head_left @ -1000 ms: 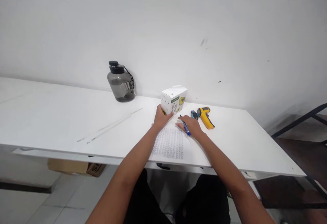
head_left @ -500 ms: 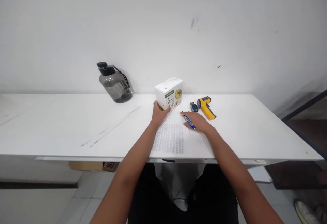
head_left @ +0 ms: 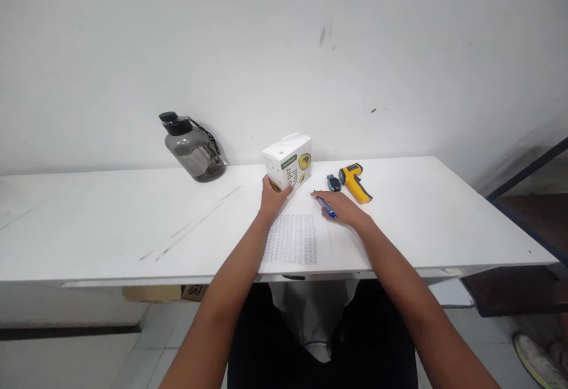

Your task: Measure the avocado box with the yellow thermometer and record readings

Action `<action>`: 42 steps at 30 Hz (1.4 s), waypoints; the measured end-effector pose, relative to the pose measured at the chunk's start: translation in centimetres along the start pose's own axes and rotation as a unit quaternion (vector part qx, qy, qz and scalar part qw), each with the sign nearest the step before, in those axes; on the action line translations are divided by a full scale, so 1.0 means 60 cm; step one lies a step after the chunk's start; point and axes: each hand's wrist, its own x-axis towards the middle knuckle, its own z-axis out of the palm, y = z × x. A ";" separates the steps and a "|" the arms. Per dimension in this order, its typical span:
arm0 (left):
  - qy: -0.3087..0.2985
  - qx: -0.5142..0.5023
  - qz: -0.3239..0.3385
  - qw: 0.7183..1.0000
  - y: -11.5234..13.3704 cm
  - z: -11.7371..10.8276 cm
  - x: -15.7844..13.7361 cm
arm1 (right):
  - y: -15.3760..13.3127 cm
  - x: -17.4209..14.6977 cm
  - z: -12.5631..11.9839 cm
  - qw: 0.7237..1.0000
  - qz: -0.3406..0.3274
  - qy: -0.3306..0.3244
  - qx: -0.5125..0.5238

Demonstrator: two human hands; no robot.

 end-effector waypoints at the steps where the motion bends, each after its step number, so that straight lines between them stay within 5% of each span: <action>1: 0.001 -0.001 -0.001 1.000 0.001 0.000 -0.001 | -0.001 0.000 -0.001 1.000 0.000 -0.002 -0.003; 42: -0.001 -0.001 0.006 1.000 -0.006 0.002 0.005 | -0.002 0.004 0.020 0.998 -0.049 -0.032 -0.001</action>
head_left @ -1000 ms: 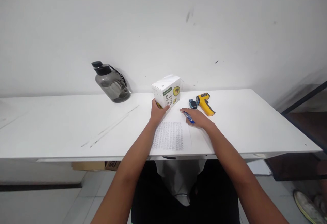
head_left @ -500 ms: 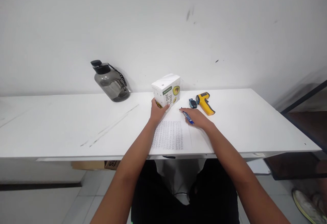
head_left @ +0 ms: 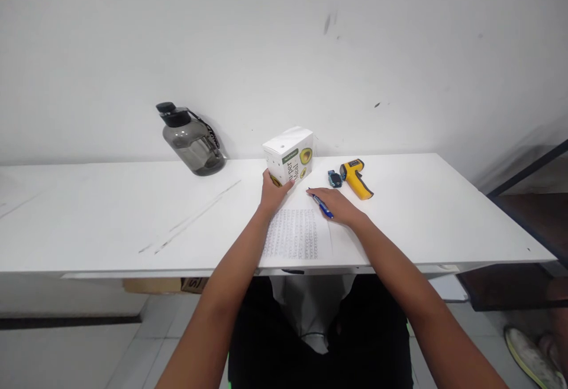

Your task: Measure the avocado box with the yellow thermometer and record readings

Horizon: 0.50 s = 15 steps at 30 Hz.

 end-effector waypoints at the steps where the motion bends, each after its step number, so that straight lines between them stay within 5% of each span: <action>1: 0.000 -0.001 0.001 1.000 0.000 0.000 0.000 | -0.002 0.001 -0.001 1.000 0.002 -0.003 -0.001; 15: -0.004 -0.015 0.013 1.000 -0.001 0.000 -0.002 | -0.044 0.021 0.014 0.993 0.099 -0.007 -0.055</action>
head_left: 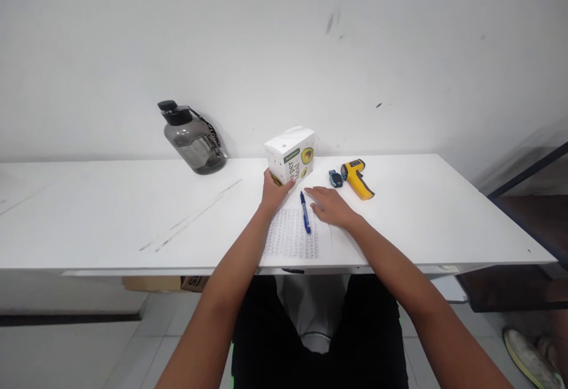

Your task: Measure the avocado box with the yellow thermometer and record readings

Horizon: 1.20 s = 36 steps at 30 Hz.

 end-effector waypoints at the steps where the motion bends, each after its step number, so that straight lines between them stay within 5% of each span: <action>1: 0.000 -0.001 0.003 1.000 0.000 0.000 0.000 | -0.003 0.000 0.000 1.000 -0.002 0.000 -0.002; 7: 0.003 0.001 -0.005 1.000 0.004 0.001 -0.002 | 0.012 0.005 -0.022 0.993 0.032 0.112 -0.026; 11: 0.004 0.000 -0.009 1.000 0.004 0.002 -0.001 | 0.049 0.006 -0.048 0.950 0.216 0.211 -0.075; 14: 0.004 -0.006 -0.003 1.000 0.002 0.003 -0.001 | 0.070 0.002 -0.056 0.909 0.356 0.192 -0.103; 17: -0.005 -0.015 -0.003 1.000 0.001 0.004 -0.001 | 0.083 0.000 -0.056 0.892 0.417 0.152 -0.090; 36: -0.006 -0.016 -0.014 1.000 0.008 0.003 -0.002 | 0.106 -0.004 -0.042 0.905 0.392 0.151 -0.059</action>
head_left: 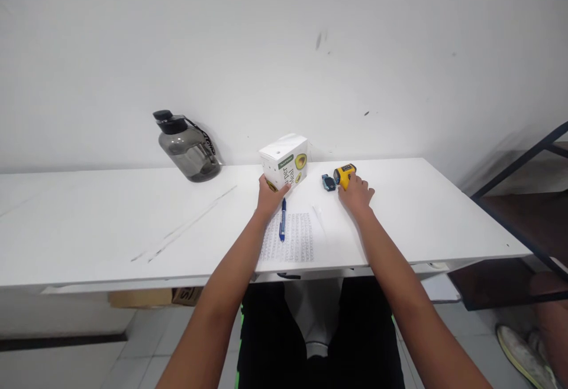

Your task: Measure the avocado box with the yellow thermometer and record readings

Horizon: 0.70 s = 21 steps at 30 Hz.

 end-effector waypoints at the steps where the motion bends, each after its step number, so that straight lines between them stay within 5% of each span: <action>1: 0.001 0.001 0.000 1.000 0.000 0.000 0.000 | 0.003 0.001 0.003 1.000 -0.003 0.002 0.003; 10: 0.004 0.000 -0.003 1.000 -0.004 -0.001 0.003 | 0.004 0.006 -0.005 0.995 0.032 -0.001 0.089; 12: 0.011 -0.007 -0.012 1.000 -0.006 -0.002 0.005 | -0.001 0.007 -0.013 0.974 0.078 0.002 0.214; 15: 0.032 -0.051 -0.026 0.998 -0.006 -0.003 0.010 | -0.010 0.005 -0.024 0.904 0.110 0.021 0.413; 17: 0.047 -0.101 -0.033 0.993 -0.004 -0.003 0.013 | -0.016 0.003 -0.028 0.869 0.095 0.036 0.485; 21: 0.061 -0.186 -0.030 0.980 0.003 -0.003 0.015 | -0.027 -0.007 -0.026 0.852 0.008 0.022 0.523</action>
